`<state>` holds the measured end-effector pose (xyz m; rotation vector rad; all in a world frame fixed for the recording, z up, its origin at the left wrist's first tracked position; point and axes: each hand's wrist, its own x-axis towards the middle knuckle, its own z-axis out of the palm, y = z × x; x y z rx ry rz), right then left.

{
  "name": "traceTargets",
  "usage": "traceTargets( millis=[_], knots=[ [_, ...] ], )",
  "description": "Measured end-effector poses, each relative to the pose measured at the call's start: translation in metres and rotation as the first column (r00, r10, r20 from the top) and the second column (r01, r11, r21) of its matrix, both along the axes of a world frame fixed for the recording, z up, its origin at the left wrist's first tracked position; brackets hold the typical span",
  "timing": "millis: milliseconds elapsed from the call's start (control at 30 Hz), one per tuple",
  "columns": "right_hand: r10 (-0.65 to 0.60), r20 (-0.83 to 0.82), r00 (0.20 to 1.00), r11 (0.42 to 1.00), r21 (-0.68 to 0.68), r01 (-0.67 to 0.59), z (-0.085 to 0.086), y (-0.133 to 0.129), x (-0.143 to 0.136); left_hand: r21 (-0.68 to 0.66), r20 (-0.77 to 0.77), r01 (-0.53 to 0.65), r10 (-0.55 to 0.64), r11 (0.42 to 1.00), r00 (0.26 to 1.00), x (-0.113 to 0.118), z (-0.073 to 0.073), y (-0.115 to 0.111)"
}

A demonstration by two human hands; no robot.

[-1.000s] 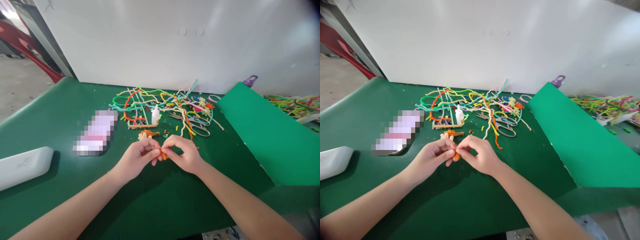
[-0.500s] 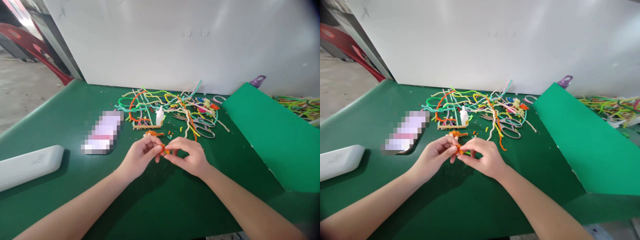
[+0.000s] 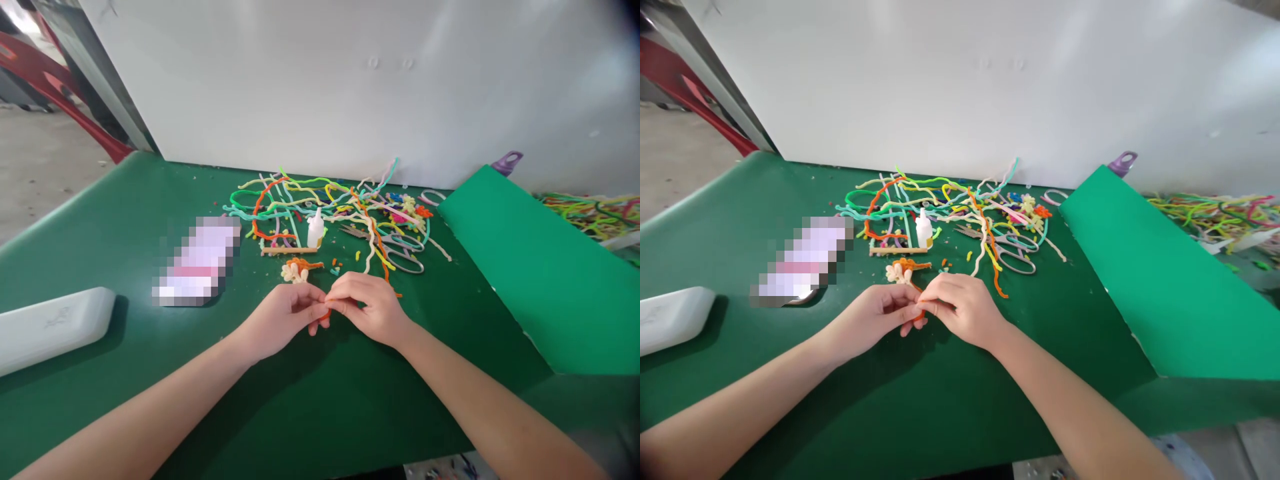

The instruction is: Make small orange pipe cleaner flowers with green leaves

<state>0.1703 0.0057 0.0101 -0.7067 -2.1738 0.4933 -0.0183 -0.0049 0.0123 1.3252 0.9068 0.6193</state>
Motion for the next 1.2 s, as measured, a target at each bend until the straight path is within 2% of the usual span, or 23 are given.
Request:
traceTargets(
  millis=[133,200,267,367,600,733,833,1033,1200],
  knots=[
    [-0.014,-0.038,0.999,0.95,-0.313,0.001,0.006,0.0,0.0,-0.112,0.074,-0.001,0.01,0.994,0.997,-0.001,-0.004,0.0],
    [-0.018,-0.064,0.998,0.914,-0.405,-0.009,0.011,0.0,0.003,-0.19,0.181,0.005,0.03,0.982,0.983,-0.002,-0.006,0.0],
    [-0.019,-0.1,0.995,0.899,-0.437,-0.027,0.015,0.001,0.006,-0.232,0.281,0.01,0.057,0.973,0.958,-0.002,-0.008,0.0],
    [-0.008,-0.133,0.991,0.927,-0.372,-0.042,0.016,0.001,0.008,-0.257,0.344,0.005,0.087,0.966,0.935,-0.003,-0.009,0.0],
    [0.077,-0.111,0.991,0.968,-0.228,-0.101,0.009,0.001,0.004,-0.284,0.314,0.019,0.074,0.959,0.946,-0.004,-0.007,0.0],
    [0.039,0.082,0.996,0.987,-0.156,-0.026,0.009,-0.002,0.005,-0.273,0.262,0.024,0.051,0.962,0.964,-0.004,-0.006,0.001],
    [-0.002,0.243,0.97,0.995,-0.094,0.026,0.011,-0.005,0.004,-0.241,0.212,0.011,0.042,0.97,0.976,-0.004,-0.005,0.002],
    [0.019,0.411,0.912,0.992,-0.12,0.033,0.017,-0.007,0.001,-0.114,0.079,-0.005,0.014,0.994,0.997,-0.002,-0.003,0.002],
    [0.05,0.391,0.919,0.988,-0.157,0.013,0.017,-0.007,0.003,-0.103,0.052,0.012,-0.007,0.995,0.999,-0.002,0.001,0.005]
  ],
)
